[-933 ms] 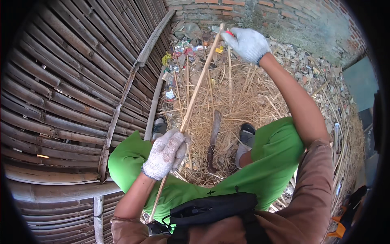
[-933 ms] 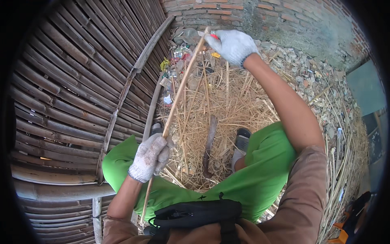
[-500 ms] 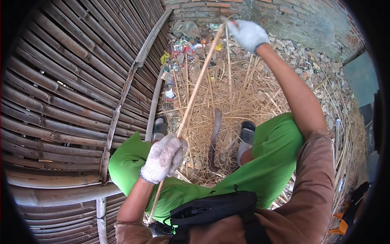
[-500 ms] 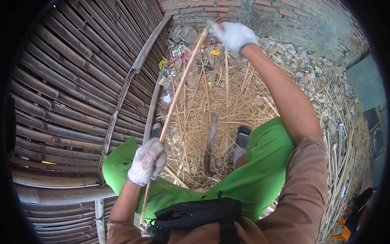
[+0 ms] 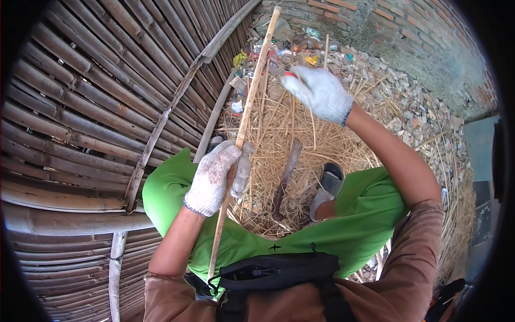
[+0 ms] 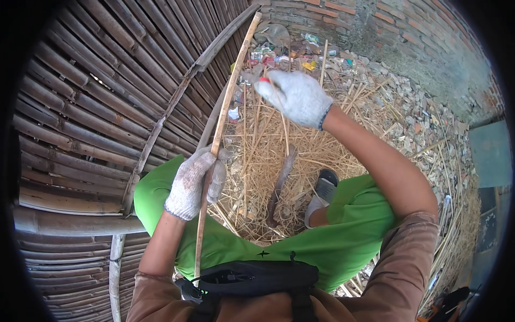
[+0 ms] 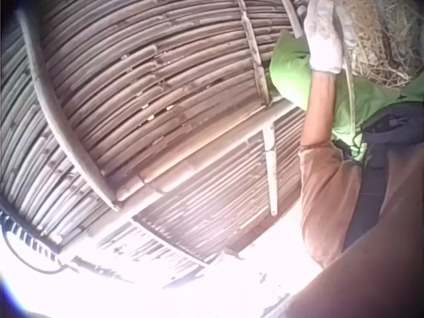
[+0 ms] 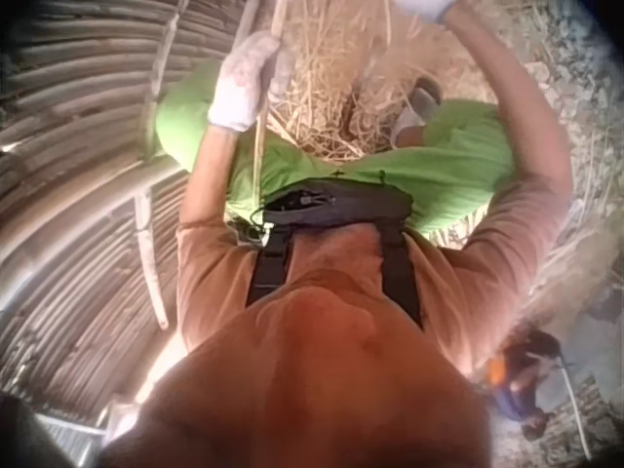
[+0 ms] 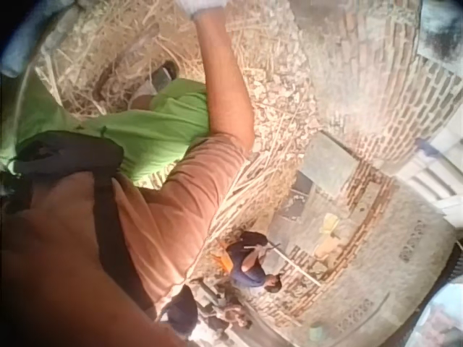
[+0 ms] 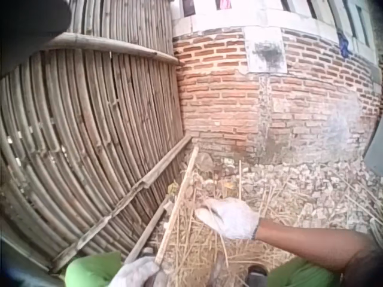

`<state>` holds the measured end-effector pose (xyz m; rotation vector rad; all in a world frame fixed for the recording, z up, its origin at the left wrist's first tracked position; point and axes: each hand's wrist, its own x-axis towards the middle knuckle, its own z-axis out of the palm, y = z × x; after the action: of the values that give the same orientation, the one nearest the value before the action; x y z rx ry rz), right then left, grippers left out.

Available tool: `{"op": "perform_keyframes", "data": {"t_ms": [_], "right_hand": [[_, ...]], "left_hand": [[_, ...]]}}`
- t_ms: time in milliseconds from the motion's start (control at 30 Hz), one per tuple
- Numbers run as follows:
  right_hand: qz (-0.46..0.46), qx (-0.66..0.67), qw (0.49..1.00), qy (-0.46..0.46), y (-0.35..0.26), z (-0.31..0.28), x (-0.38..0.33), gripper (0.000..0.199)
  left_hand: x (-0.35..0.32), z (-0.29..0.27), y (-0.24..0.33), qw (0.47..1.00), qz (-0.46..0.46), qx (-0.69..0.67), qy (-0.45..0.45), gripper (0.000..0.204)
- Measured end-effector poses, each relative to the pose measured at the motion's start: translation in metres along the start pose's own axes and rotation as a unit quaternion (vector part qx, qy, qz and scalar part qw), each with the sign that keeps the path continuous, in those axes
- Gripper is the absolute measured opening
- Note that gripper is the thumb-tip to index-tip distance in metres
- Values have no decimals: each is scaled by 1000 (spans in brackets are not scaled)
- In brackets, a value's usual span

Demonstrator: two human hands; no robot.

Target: The person uses a small red utility knife to shave thin strips of outer bark from a long bamboo pole while wearing gloves, repeatedly pulling the blade along the length of the wood.

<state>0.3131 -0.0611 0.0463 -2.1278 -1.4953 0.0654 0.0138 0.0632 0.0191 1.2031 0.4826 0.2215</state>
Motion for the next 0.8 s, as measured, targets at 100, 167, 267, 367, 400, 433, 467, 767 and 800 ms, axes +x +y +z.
{"op": "perform_keyframes", "data": {"t_ms": [100, 167, 267, 367, 400, 433, 467, 767, 800], "right_hand": [[-87, -44, 995, -20, -34, 15, -8, 52], [-100, -49, 994, -16, -41, 26, -13, 50], [-134, -55, 989, -18, -54, 31, -17, 45], [-145, -36, 988, -46, -69, 37, -25, 47], [-165, -42, 984, -51, -72, 38, -28, 49], [-168, -42, 984, -53, -74, 37, -27, 49], [-167, -60, 983, -51, -76, 36, -26, 49], [-84, -162, 980, 84, -11, -6, 13, 56], [-62, -146, 986, 45, -18, -10, 10, 59]], "left_hand": [[0, 2, 6, 1000, 10, -1, -19, 38], [1, 3, 5, 999, 23, -4, -29, 36], [-3, 6, 10, 1000, 5, -2, -17, 34], [-4, 0, 10, 1000, -2, -1, -22, 33], [-4, -2, 9, 1000, -9, 0, -30, 32], [-6, -2, 10, 1000, -8, -2, -27, 32], [-6, -2, 11, 1000, -4, 19, -23, 32], [-22, -3, 9, 997, 3, 54, -55, 35], [-23, -3, 8, 997, 6, 59, -57, 35]]}}
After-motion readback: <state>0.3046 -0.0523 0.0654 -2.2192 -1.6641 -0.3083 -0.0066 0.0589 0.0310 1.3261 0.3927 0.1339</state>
